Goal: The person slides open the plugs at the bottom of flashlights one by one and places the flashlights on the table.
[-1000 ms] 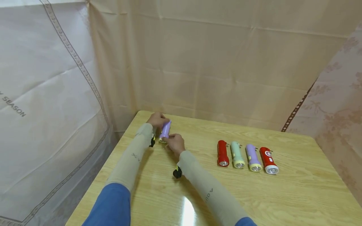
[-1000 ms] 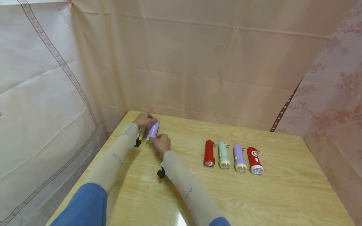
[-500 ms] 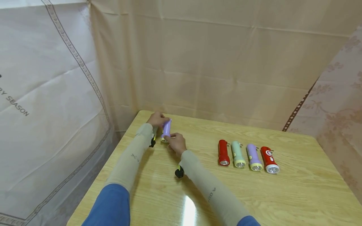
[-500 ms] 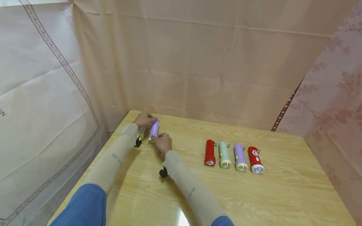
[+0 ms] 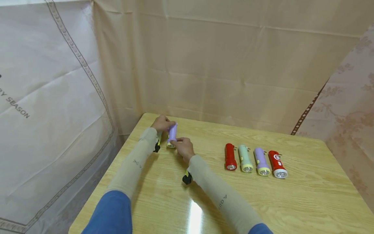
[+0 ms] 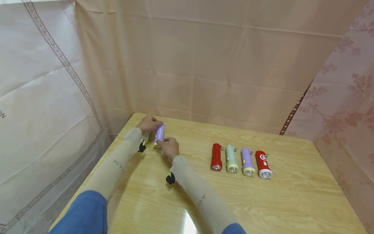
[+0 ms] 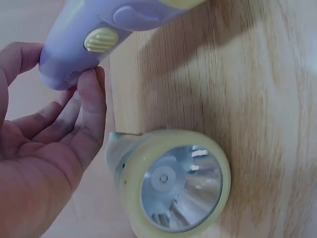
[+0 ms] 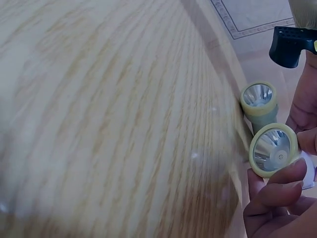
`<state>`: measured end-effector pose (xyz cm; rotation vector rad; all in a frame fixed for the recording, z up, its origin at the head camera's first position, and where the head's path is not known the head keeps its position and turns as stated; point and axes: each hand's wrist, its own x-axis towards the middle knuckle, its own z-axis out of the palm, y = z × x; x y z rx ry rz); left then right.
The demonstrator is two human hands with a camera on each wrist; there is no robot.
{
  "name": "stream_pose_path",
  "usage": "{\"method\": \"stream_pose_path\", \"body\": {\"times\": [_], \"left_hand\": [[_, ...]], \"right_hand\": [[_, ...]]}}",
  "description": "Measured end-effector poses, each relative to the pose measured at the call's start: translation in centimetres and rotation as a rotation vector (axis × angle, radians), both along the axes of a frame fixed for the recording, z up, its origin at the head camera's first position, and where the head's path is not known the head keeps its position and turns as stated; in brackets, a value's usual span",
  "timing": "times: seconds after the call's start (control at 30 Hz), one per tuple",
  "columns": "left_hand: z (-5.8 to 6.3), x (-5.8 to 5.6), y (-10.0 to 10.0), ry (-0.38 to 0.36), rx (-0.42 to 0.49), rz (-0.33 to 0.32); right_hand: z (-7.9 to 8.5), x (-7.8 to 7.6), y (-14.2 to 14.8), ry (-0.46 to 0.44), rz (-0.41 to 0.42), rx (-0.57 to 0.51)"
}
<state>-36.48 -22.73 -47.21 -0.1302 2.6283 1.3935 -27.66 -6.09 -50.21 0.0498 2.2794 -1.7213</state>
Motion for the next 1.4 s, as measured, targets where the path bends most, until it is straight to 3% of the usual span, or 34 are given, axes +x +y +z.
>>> {"method": "stream_pose_path", "body": {"times": [0.23, 0.57, 1.0, 1.4], "left_hand": [[0.1, 0.4, 0.4, -0.023, 0.162, 0.002], [0.2, 0.5, 0.7, -0.057, 0.284, -0.017], [0.3, 1.8, 1.0, -0.058, 0.335, 0.006], [0.5, 3.9, 2.5, -0.011, 0.368, -0.054]], "right_hand": [[-0.2, -0.1, 0.9, 0.043, 0.009, 0.046], [0.0, 0.2, 2.1, 0.067, 0.031, 0.038], [0.4, 0.9, 3.3, 0.045, 0.094, -0.005], [0.6, 1.8, 5.3, 0.044, 0.113, 0.025]]}}
